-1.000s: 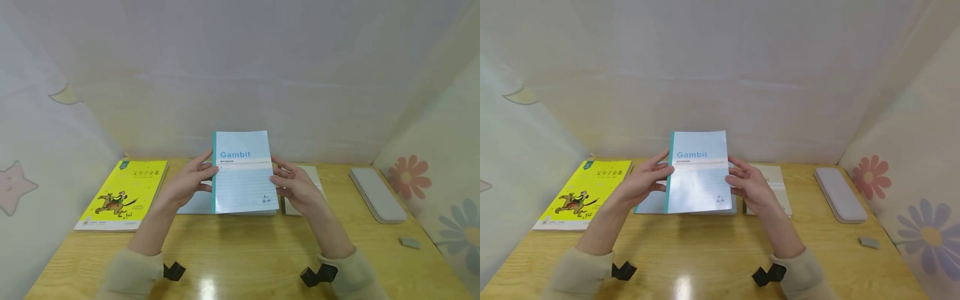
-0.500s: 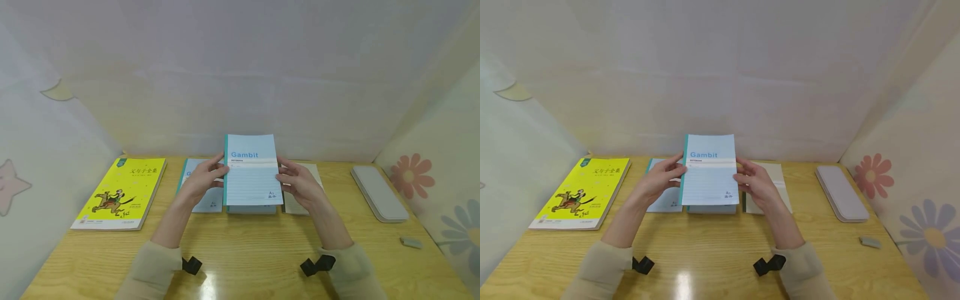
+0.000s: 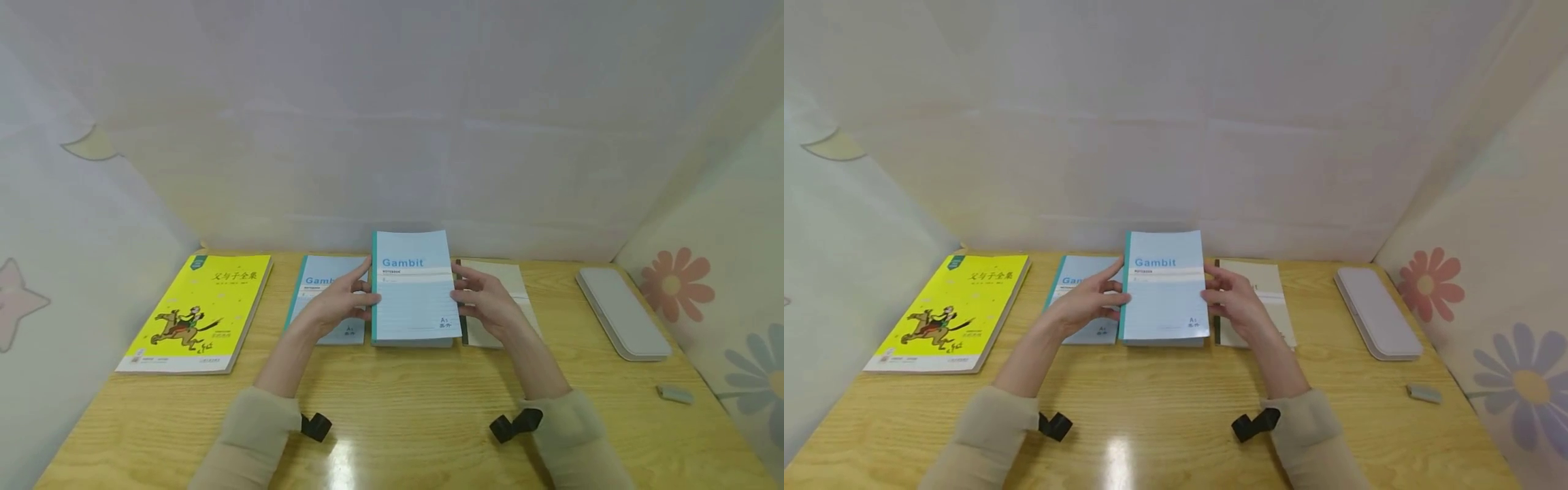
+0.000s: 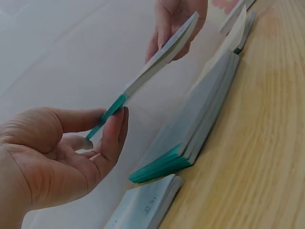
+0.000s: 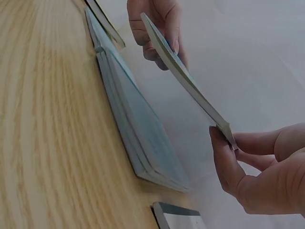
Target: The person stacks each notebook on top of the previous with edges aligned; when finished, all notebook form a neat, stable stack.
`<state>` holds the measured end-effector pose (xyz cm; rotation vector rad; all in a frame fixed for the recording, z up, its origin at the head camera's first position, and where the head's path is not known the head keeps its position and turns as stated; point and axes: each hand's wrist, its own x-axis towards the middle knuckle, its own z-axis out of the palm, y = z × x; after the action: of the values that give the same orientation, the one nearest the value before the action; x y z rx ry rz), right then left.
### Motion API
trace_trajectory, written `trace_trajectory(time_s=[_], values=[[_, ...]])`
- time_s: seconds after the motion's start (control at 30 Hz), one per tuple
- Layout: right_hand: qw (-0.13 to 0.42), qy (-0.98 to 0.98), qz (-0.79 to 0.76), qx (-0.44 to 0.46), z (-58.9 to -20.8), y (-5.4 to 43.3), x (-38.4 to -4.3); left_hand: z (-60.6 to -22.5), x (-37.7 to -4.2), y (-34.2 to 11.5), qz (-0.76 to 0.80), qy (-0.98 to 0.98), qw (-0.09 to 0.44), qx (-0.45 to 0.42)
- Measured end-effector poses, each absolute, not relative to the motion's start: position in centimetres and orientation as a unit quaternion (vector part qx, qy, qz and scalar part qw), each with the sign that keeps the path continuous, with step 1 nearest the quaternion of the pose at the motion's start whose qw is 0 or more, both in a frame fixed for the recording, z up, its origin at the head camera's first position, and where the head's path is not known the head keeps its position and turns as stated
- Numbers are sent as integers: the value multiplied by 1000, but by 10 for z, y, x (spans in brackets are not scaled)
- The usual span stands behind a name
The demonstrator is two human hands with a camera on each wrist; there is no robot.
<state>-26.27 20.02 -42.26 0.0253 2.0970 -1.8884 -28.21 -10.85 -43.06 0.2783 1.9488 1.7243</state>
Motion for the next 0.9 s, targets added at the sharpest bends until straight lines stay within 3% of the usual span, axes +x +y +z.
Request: trace_trajectory(time_s=[0.9], values=[[117,806,-580,-18,-456,195,-270,-455,-280,-91,533,821,194,69]])
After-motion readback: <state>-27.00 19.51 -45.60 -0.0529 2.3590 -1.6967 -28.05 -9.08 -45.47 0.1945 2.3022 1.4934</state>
